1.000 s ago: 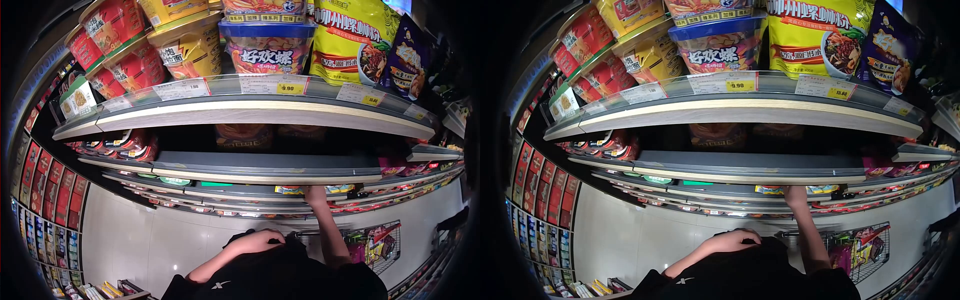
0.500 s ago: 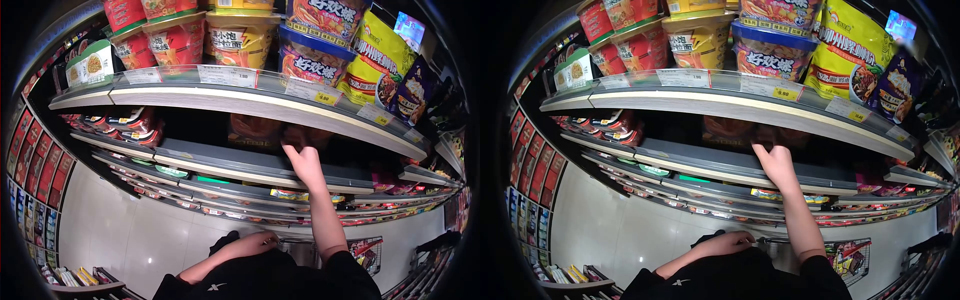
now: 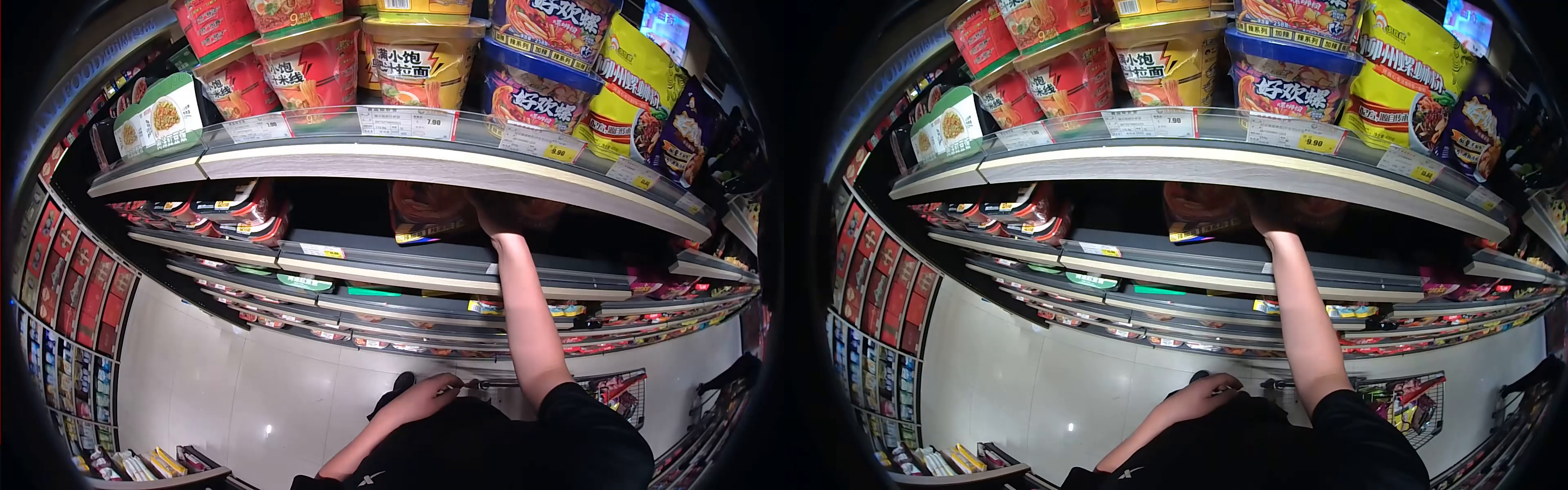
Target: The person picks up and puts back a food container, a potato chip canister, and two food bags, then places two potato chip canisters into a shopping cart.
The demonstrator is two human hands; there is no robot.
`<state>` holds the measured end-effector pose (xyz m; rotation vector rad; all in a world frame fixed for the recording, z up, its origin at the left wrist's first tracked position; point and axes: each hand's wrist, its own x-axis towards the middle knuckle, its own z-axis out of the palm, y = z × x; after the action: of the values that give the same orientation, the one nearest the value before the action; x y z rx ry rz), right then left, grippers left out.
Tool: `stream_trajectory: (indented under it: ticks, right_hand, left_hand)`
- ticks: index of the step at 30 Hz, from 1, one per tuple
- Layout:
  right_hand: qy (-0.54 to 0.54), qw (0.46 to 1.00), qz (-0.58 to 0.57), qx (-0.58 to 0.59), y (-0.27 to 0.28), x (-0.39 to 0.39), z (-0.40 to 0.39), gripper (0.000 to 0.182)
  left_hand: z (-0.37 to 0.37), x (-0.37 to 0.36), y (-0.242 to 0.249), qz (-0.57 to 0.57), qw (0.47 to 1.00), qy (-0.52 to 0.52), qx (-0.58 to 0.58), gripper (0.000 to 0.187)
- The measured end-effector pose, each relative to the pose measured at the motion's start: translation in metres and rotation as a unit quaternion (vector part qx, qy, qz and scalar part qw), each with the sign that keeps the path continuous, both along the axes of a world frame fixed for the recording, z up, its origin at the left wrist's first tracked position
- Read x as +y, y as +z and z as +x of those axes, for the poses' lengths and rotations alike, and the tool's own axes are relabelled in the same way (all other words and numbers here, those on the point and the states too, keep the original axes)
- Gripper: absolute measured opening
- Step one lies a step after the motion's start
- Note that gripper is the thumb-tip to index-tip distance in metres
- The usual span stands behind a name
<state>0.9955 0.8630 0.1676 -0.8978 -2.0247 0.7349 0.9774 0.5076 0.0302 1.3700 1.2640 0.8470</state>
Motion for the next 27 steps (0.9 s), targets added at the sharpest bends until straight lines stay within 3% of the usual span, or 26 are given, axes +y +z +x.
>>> stream_trajectory:
  ticks: [2, 4, 8, 10, 13, 15, 17, 19, 21, 23, 27]
  right_hand:
    - [-0.015, 0.999, -0.036, 0.030, -0.001, 0.002, 0.001, 0.074]
    - [-0.008, 0.986, -0.141, 0.087, -0.006, -0.002, 0.000, 0.079]
    - [0.000, 0.994, -0.096, 0.061, -0.032, 0.019, 0.008, 0.075]
    - [0.035, 0.956, -0.163, 0.240, -0.027, 0.007, 0.018, 0.070]
    - [0.102, 0.857, -0.267, 0.429, -0.007, -0.012, 0.037, 0.053]
    - [0.115, 0.854, -0.288, 0.418, 0.003, -0.020, 0.055, 0.046]
    - [0.035, 0.824, -0.420, 0.379, 0.013, -0.037, 0.075, 0.033]
    - [0.060, 0.839, -0.463, 0.279, 0.009, -0.045, 0.101, 0.024]
    - [0.211, 0.801, -0.485, 0.282, 0.034, -0.072, 0.119, 0.020]
    - [0.187, 0.819, -0.441, 0.316, 0.008, -0.088, 0.142, 0.016]
    - [0.188, 0.763, -0.494, 0.371, -0.062, -0.136, 0.196, 0.030]
  left_hand:
    - [0.000, 0.002, -0.002, -0.002, 1.000, 0.002, -0.006, 0.031]
    - [0.002, 0.002, -0.004, -0.011, 1.000, 0.003, -0.012, 0.031]
    - [0.005, 0.007, -0.001, -0.010, 1.000, -0.028, -0.002, 0.032]
    - [0.006, 0.008, 0.000, -0.018, 0.999, -0.028, -0.001, 0.032]
    - [0.004, 0.010, -0.001, 0.000, 0.999, -0.043, -0.005, 0.031]
    - [0.007, 0.011, -0.002, 0.001, 0.998, -0.057, 0.009, 0.031]
    - [0.009, 0.015, 0.001, 0.004, 0.998, -0.069, 0.003, 0.030]
    - [0.014, 0.019, 0.004, 0.006, 0.996, -0.090, -0.001, 0.030]
    - [0.015, 0.022, 0.006, -0.011, 0.995, -0.098, -0.005, 0.029]
    - [0.018, 0.023, -0.002, 0.021, 0.995, -0.094, -0.004, 0.029]
    - [0.020, 0.031, -0.003, 0.040, 0.991, -0.114, -0.063, 0.028]
